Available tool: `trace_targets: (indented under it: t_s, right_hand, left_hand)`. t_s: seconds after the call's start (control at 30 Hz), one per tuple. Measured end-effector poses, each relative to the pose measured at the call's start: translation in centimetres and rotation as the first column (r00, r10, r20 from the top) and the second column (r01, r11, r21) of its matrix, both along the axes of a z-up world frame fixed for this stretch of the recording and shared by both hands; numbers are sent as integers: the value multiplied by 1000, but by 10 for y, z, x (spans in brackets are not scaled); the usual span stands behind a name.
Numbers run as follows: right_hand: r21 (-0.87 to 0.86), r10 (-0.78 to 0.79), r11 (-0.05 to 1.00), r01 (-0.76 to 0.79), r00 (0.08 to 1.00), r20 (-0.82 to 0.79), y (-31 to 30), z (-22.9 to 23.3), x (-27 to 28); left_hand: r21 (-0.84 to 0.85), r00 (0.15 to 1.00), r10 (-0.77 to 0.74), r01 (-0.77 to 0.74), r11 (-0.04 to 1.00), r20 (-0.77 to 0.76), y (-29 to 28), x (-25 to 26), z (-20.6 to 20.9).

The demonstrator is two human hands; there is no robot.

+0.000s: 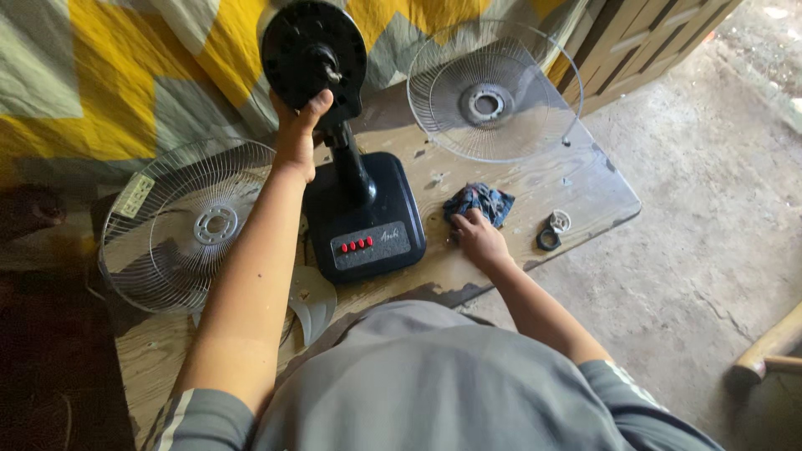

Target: The person uses a screwdriver to loosen and tighten screws on the rear housing of a black electric fan motor. They repeatedly adjust the motor casing and rotate the fan shaft by hand to check movement.

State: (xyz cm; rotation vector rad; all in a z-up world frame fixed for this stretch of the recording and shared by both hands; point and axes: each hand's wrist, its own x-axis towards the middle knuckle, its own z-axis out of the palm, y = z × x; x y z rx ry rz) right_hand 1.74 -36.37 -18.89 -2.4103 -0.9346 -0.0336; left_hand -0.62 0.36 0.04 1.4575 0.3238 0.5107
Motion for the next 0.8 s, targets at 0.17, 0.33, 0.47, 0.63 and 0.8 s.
trace_targets:
  t_s: [0.17, 0.33, 0.47, 0.63, 0.8]
  right_hand:
    - [-163, -362, 930, 331, 904, -229, 2, -11, 43]
    - [86, -356, 907, 412, 861, -364, -8, -51, 99]
    - [377, -186, 708, 597, 673, -715, -10, -46, 131]
    - [532, -40, 598, 599, 685, -727, -11, -6, 150]
    - [618, -141, 518, 592, 771, -621, -51, 27, 179]
  left_hand:
    - [26, 999, -9, 8, 1000, 42, 3, 3, -4]
    - [20, 999, -2, 1, 1000, 51, 3, 4, -7]
    - [32, 998, 5, -6, 999, 55, 3, 4, -6]
    - [-14, 998, 0, 0, 1000, 61, 2, 5, -6]
    - [-10, 994, 14, -13, 1000, 106, 1, 6, -4]
